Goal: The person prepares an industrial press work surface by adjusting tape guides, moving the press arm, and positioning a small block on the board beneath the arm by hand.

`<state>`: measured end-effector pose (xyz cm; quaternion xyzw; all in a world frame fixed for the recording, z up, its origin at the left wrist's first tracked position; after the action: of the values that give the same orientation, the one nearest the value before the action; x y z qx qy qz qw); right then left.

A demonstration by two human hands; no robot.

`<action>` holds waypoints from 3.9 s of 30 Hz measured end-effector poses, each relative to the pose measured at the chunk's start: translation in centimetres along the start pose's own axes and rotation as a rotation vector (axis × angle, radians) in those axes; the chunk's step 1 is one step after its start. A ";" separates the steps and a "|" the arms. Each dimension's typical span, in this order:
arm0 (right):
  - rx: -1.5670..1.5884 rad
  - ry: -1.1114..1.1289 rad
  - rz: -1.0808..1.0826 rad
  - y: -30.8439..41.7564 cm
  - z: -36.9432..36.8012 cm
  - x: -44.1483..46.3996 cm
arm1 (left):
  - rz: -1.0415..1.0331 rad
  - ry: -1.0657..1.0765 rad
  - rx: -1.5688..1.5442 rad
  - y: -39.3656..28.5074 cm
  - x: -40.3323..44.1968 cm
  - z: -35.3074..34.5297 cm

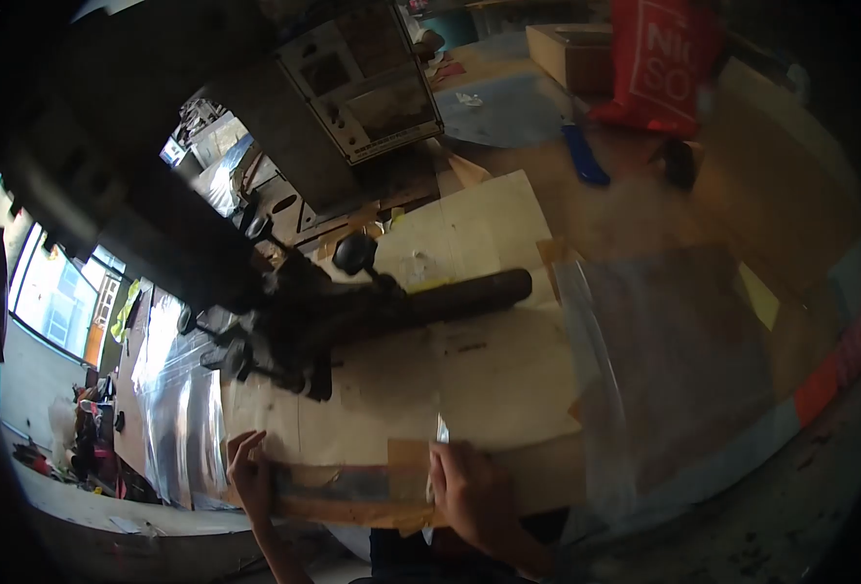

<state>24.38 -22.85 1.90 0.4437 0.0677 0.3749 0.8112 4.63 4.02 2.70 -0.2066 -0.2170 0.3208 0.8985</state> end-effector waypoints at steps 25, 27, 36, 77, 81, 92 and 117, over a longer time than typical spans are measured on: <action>0.002 0.298 0.088 0.2 0.2 1.9 | 0.303 -0.217 -0.039 10.9 -6.5 0.7; 0.009 0.315 0.079 0.3 0.3 1.9 | 0.353 -0.152 -0.096 9.1 -4.9 0.4; 0.125 0.297 0.123 0.2 0.1 1.2 | 0.372 -0.009 -0.035 2.8 0.3 -0.7; 2.090 -0.395 0.644 -7.0 3.7 -4.6 | 0.052 -0.007 0.093 0.4 1.2 -0.5; 1.824 -0.291 0.573 -5.0 4.0 -5.6 | 0.043 -0.018 0.083 0.5 1.2 -0.4; 0.679 -0.226 -0.199 -4.1 7.8 -8.1 | -0.193 -0.556 -0.206 -1.2 -3.9 3.1; -0.559 -0.645 -0.494 -0.2 -4.9 -6.5 | 0.828 1.176 0.014 37.0 -27.8 -38.0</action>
<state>17.71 -23.97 -2.66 0.2731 -0.1868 0.0186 0.9435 -13.00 2.96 -54.51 -0.4048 0.4010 0.4721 0.6726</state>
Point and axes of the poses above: each hand's wrist, its own x-axis towards the middle knuckle, its own z-axis out of the back of the hand, y = z × x, the point moved 7 cm from there along x, towards the middle knuckle, and after that the axes turned 9 degrees about y, right-handed, at the moved point
